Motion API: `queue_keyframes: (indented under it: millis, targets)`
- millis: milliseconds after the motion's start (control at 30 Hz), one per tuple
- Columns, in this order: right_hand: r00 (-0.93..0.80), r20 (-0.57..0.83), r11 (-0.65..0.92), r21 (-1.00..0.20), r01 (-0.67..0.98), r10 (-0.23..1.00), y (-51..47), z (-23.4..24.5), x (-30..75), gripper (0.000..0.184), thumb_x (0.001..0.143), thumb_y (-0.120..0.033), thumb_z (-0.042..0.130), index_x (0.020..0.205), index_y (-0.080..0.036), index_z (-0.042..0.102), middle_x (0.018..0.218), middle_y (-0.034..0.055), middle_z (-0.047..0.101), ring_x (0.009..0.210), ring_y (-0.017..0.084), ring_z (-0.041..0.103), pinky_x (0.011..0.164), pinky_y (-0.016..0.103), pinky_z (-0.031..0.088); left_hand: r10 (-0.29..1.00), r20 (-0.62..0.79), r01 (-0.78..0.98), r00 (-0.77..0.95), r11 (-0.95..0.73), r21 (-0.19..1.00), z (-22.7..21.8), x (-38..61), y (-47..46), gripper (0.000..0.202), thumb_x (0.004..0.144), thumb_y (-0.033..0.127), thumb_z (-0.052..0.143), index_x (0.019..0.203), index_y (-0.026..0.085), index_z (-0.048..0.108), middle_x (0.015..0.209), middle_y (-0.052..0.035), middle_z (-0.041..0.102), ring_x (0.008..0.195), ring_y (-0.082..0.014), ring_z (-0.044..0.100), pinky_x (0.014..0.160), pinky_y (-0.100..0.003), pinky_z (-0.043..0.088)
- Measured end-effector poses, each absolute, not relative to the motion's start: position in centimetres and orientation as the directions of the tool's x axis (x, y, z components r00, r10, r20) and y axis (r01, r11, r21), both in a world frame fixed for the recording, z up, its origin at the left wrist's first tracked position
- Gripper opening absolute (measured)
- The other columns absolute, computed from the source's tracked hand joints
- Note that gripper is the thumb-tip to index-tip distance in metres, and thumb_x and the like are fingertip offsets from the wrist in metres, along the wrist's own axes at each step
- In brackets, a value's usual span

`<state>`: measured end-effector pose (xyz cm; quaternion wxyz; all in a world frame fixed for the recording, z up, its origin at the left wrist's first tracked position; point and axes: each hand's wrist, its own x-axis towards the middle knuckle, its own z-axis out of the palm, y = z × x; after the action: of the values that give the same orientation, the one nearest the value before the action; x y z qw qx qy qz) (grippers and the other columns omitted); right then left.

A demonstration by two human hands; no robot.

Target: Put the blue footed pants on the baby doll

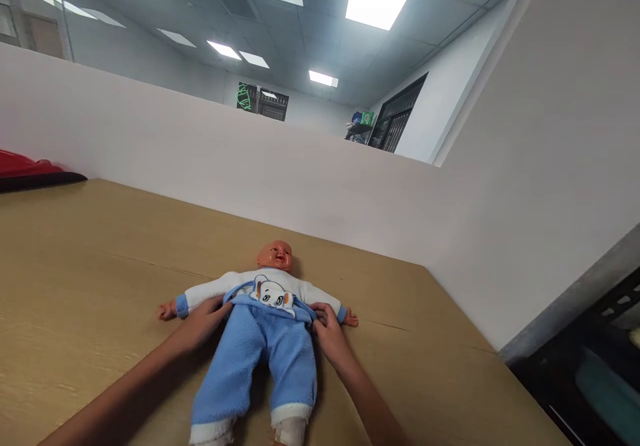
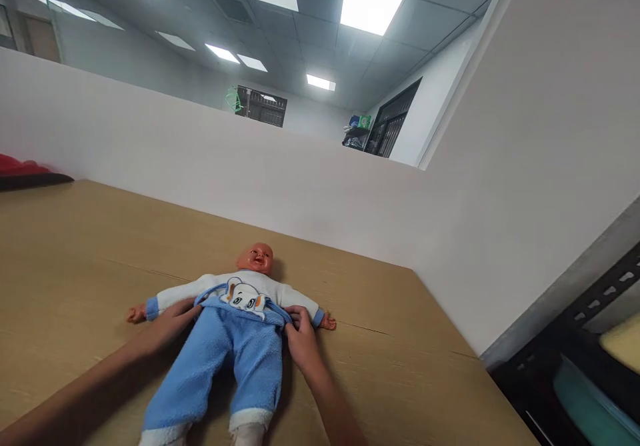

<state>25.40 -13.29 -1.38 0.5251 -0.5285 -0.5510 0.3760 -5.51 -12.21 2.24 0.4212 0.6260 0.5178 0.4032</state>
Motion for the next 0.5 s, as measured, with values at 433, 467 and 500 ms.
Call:
queue_keyframes:
  millis: [433, 467, 500]
  targets:
    - [-0.432, 0.673, 0.74, -0.263, 0.619, 0.6, -25.3, -1.7, 25.6, 0.025, 0.103, -0.052, 0.05, 0.098, -0.029, 0.059, 0.083, 0.0026, 0.07, 0.074, 0.023, 0.067, 0.068, 0.034, 0.05, 0.501, 0.359, 0.387, 0.787, -0.856, 0.343, 8.4, 0.8, -17.0, 0.04, 0.101, 0.016, 0.047, 0.135, 0.033, 0.061, 0.145, -0.0034, 0.061, 0.135, -0.0284, 0.053, 0.119, -0.048, 0.037]
    - [-0.445, 0.662, 0.734, -0.243, 0.634, 0.603, -25.1, -1.5, 25.7, 0.024, 0.106, -0.047, 0.046, 0.097, -0.028, 0.058, 0.082, 0.0022, 0.07, 0.074, 0.022, 0.067, 0.068, 0.034, 0.049, 0.498, 0.333, 0.387, 0.801, -0.854, 0.346, 8.3, 1.3, -16.7, 0.037, 0.102, 0.017, 0.048, 0.133, 0.033, 0.063, 0.143, -0.0027, 0.063, 0.134, -0.0291, 0.054, 0.119, -0.049, 0.038]
    - [-0.451, 0.66, 0.727, -0.217, 0.651, 0.601, -24.9, -1.2, 25.8, 0.024, 0.108, -0.041, 0.043, 0.094, -0.028, 0.058, 0.08, 0.0017, 0.071, 0.072, 0.021, 0.066, 0.068, 0.033, 0.049, 0.504, 0.318, 0.397, 0.803, -0.85, 0.345, 8.2, 1.8, -16.3, 0.035, 0.103, 0.02, 0.049, 0.131, 0.033, 0.065, 0.141, -0.0024, 0.065, 0.134, -0.0303, 0.054, 0.118, -0.051, 0.038]
